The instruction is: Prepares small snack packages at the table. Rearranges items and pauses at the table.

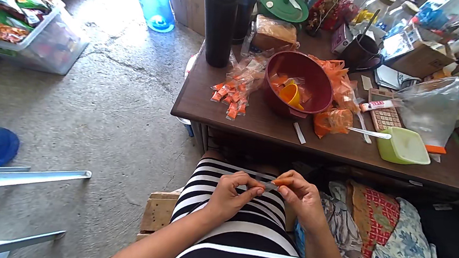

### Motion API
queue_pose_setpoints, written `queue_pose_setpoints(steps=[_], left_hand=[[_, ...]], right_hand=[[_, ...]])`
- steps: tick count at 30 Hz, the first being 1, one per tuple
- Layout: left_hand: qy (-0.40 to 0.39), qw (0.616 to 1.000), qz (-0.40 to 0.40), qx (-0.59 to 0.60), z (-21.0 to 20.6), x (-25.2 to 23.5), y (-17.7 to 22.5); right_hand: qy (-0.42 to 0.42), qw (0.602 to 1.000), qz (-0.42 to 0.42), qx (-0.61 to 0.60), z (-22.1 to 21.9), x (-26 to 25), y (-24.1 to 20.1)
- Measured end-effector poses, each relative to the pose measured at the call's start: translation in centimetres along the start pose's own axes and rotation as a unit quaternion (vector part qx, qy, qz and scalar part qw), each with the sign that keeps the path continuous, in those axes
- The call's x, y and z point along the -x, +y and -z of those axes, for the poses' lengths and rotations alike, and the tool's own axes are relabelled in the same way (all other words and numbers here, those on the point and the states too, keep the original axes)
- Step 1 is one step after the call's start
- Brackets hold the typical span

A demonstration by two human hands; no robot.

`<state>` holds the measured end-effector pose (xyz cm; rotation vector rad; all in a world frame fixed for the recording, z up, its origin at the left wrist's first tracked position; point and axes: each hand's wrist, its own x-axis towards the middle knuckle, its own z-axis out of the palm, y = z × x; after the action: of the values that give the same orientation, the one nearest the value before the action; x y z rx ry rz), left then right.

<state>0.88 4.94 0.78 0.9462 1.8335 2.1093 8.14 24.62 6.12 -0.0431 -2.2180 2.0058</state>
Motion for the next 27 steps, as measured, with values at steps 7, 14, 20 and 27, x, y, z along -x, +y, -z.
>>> queue_pose_setpoints(steps=[7, 14, 20, 27], left_hand=[[-0.001, 1.000, -0.003, 0.009, 0.0, 0.0, -0.1], [-0.015, 0.999, 0.002, 0.034, 0.1, -0.2, 0.0], [-0.023, 0.998, 0.016, 0.061, 0.0, -0.5, 0.1], [-0.032, 0.998, -0.004, 0.057, 0.2, -0.2, -0.3]], right_hand=[[0.039, 0.999, 0.020, 0.025, -0.8, -0.2, 0.0], [0.030, 0.996, 0.061, 0.052, -1.5, -0.4, 0.5], [0.017, 0.993, 0.086, 0.076, -1.5, -0.6, 0.8], [0.037, 0.995, 0.079, 0.055, -2.4, -0.5, 1.0]])
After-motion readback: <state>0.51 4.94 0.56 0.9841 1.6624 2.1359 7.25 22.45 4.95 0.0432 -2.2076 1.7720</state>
